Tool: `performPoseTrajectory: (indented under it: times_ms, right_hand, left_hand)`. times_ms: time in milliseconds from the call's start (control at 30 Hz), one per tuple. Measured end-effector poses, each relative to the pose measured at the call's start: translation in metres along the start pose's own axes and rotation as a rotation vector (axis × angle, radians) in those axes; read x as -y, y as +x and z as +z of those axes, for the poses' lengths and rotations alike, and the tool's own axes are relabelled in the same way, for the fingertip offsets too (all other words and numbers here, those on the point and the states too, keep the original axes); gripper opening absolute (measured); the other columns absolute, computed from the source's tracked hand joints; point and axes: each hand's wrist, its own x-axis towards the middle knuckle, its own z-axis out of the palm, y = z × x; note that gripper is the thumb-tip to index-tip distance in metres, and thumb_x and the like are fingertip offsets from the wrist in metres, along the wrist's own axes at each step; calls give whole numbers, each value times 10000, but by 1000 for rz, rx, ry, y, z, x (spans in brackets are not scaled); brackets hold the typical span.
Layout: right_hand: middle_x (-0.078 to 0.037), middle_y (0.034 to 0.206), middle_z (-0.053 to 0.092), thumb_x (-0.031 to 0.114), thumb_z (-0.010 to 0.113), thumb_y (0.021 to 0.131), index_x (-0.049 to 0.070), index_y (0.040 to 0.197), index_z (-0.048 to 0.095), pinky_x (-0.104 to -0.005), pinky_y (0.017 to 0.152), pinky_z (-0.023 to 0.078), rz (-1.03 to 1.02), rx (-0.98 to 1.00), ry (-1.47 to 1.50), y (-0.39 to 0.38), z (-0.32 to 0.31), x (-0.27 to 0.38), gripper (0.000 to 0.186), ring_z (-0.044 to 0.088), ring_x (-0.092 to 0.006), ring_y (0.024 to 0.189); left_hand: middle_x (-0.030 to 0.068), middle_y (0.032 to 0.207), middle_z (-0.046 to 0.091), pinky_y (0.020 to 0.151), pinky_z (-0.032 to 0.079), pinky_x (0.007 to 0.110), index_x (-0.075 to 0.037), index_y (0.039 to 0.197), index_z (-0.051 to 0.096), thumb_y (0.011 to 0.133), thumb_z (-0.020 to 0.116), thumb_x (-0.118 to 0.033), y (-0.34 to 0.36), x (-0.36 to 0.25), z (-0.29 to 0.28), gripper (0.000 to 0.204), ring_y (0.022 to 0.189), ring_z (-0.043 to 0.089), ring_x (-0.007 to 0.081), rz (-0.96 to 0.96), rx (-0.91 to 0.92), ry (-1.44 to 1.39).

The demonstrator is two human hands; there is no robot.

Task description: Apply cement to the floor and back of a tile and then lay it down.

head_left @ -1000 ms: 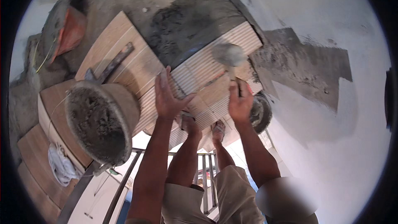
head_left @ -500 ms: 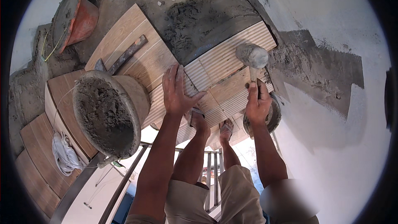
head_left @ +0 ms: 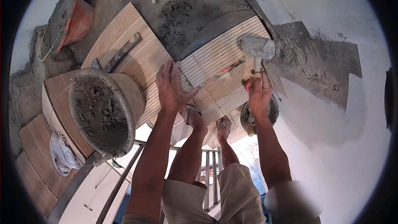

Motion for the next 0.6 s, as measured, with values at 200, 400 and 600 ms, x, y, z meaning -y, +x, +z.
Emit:
performPoseTrajectory:
  times_ms: [200,400,600]
  right_hand:
    - [49,701,491,242,505,1105,10,1070,656,-238,541,339,-76,-16,-230,3,-4,1,279,422,-55,624]
    - [51,696,478,288,512,1102,-19,1012,630,-255,554,340,19,-42,-89,0,6,7,341,397,-51,637]
    - [-74,673,499,283,506,1097,-17,997,617,-366,576,404,-111,0,-399,13,5,7,335,458,-160,626]
  left_hand:
    - [177,1548,418,1160,348,564,-38,1419,526,502,980,-337,2,-5,0,1066,1391,403,423,8,-30,-40]
    - [199,1535,436,1133,359,581,-23,1408,530,514,975,-463,-2,3,0,1092,1375,418,439,60,-59,3]
    - [205,1527,447,1128,370,593,-20,1402,533,515,973,-466,1,-1,5,1086,1361,429,446,95,-94,1]
